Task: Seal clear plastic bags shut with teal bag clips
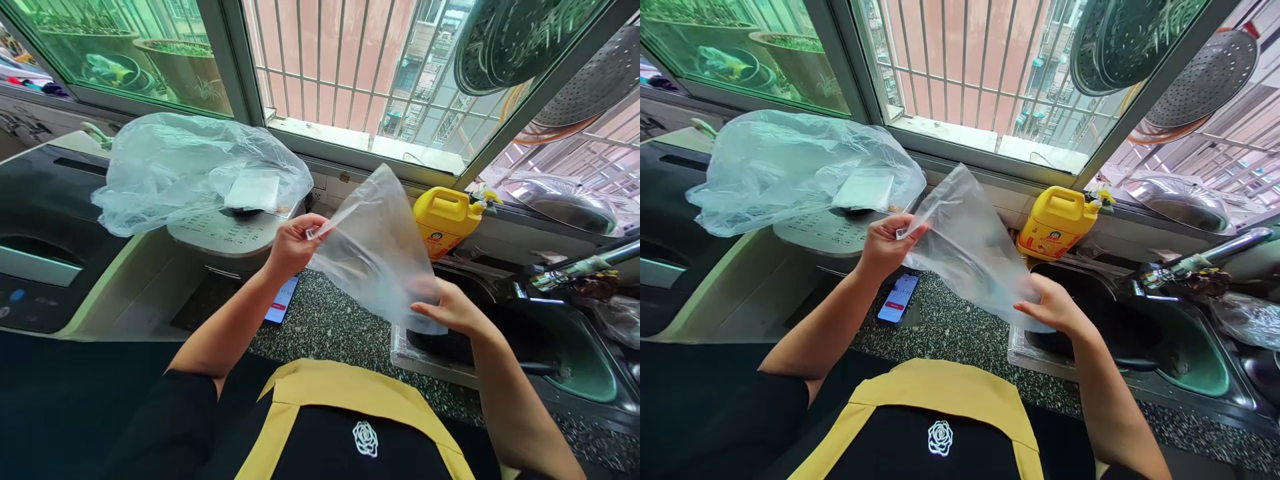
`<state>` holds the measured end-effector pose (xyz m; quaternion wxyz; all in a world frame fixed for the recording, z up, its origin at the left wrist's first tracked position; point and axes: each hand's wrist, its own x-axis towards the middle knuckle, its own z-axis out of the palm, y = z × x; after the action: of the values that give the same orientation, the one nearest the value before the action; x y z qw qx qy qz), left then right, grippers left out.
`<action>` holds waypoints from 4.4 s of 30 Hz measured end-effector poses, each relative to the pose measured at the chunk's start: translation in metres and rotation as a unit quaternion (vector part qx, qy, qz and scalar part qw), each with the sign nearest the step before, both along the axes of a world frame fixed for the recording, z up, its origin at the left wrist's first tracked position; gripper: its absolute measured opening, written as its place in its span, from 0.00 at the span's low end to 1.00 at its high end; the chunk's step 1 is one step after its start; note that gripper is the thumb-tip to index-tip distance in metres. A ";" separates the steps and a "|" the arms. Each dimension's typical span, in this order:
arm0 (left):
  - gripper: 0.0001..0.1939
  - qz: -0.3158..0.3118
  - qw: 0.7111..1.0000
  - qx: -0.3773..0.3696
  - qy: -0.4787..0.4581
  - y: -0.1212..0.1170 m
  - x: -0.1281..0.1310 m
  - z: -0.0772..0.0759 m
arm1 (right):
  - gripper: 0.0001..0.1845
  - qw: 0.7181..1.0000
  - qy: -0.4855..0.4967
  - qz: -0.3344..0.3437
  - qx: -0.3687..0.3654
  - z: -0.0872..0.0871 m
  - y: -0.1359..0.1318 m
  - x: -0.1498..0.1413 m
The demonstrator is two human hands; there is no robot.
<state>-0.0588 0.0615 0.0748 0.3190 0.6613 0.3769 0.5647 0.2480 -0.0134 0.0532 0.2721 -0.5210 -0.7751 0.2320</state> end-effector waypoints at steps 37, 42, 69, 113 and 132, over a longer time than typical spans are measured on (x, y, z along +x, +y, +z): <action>0.12 -0.222 0.946 0.135 0.192 0.069 0.069 0.021 | 0.21 0.912 0.127 -0.203 0.333 0.090 0.011 0.010; 0.14 -0.217 0.962 0.092 0.141 0.069 0.046 0.008 | 0.22 0.901 0.185 -0.219 0.324 0.085 0.011 0.015; 0.12 0.060 0.920 -0.182 0.342 -0.037 -0.015 -0.185 | 0.07 0.894 0.071 -0.185 0.402 0.061 -0.003 -0.001; 0.21 -0.130 0.962 -0.097 -0.220 0.037 0.022 -0.048 | 0.20 0.811 0.115 -0.330 0.469 0.077 0.025 0.004; 0.13 -0.101 0.982 0.006 -0.160 -0.001 0.063 0.006 | 0.14 0.724 0.073 -0.400 0.557 0.054 0.015 -0.018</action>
<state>0.0046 0.0603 0.0810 0.4264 0.5991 0.2489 0.6303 0.2301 0.0012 0.1070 0.6366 -0.5192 -0.4621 -0.3341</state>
